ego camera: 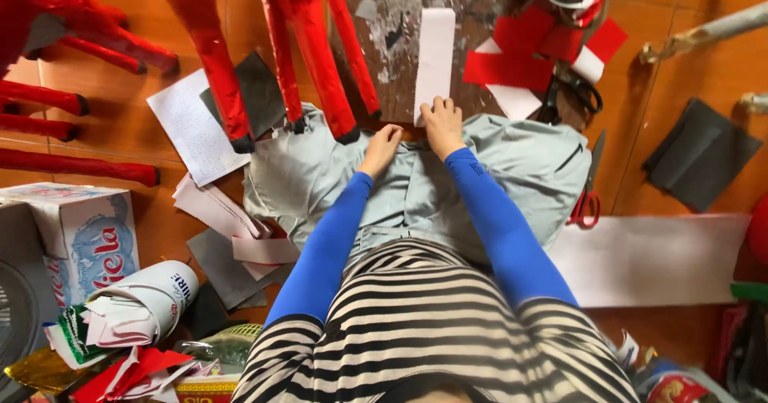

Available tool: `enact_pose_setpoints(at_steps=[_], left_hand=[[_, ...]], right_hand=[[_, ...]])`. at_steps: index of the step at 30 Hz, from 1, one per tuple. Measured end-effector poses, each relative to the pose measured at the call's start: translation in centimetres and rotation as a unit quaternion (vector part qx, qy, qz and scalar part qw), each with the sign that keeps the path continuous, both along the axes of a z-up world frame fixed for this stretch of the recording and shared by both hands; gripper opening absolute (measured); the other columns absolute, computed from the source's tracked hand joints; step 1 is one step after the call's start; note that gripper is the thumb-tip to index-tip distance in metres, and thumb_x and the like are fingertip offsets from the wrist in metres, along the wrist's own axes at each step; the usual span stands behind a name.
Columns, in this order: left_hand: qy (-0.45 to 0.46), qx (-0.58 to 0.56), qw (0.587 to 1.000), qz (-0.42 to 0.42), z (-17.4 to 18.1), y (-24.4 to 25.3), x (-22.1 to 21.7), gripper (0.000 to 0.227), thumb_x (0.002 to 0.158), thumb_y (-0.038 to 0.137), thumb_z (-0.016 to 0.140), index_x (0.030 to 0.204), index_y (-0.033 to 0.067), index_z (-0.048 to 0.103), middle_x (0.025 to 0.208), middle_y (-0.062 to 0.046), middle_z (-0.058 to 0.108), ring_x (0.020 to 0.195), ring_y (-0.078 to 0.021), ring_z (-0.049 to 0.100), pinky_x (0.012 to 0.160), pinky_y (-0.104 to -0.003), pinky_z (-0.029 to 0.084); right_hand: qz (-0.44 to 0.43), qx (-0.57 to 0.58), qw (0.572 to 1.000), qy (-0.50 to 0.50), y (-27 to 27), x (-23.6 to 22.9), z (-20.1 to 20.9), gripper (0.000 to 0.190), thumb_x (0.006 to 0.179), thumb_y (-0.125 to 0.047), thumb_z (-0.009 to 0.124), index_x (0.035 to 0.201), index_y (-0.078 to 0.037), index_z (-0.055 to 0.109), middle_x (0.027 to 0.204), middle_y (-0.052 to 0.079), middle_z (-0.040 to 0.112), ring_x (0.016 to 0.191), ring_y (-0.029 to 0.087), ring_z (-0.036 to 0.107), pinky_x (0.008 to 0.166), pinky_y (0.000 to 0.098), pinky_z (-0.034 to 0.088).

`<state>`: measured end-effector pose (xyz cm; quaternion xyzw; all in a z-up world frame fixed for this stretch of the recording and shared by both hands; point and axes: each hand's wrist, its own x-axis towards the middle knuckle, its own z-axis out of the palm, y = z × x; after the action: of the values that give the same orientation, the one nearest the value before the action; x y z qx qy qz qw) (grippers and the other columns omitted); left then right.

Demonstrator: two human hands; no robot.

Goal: Applying adhesive and red paper strips to decorate a paper-mache animal frame.

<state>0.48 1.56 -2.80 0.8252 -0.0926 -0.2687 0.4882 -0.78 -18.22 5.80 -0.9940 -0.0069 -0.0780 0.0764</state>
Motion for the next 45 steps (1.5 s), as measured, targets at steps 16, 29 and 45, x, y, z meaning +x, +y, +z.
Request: enact_pose_setpoints(at_steps=[16, 29, 45], left_hand=[[0.040, -0.066, 0.981, 0.179, -1.6, -2.2, 1.3, 0.025, 0.084, 0.015, 0.074, 0.100, -0.0036, 0.075, 0.090, -0.015, 0.077, 0.079, -0.0242, 0.073, 0.072, -0.037, 0.057], [-0.127, 0.081, 0.977, 0.149, 3.5, -0.3, -0.6, 0.023, 0.083, 0.016, 0.078, 0.101, 0.0023, 0.075, 0.092, -0.019, 0.073, 0.084, -0.0335, 0.068, 0.076, -0.040, 0.054], [0.326, -0.251, 0.875, 0.257, 0.4, 1.3, 0.1, 0.033, 0.093, 0.008, 0.068, 0.122, -0.0013, 0.056, 0.112, -0.011, 0.069, 0.097, -0.0204, 0.069, 0.084, -0.035, 0.060]], right_hand=[[-0.262, 0.540, 0.800, -0.009, -9.5, 6.1, 8.0, 0.053, 0.113, -0.027, 0.040, 0.164, -0.024, 0.026, 0.108, 0.018, 0.071, 0.080, 0.026, 0.072, 0.066, 0.0369, 0.063], [-0.304, 0.617, 0.713, 0.134, -20.1, 13.1, 8.3, 0.062, 0.101, -0.058, 0.041, 0.151, -0.022, 0.037, 0.116, 0.015, 0.063, 0.070, 0.021, 0.073, 0.054, 0.0364, 0.065], [-0.315, 0.500, 0.787, 0.177, -22.4, 15.8, 7.0, 0.065, 0.113, -0.057, 0.041, 0.117, -0.001, 0.075, 0.097, 0.014, 0.074, 0.073, 0.022, 0.072, 0.058, 0.0386, 0.060]])
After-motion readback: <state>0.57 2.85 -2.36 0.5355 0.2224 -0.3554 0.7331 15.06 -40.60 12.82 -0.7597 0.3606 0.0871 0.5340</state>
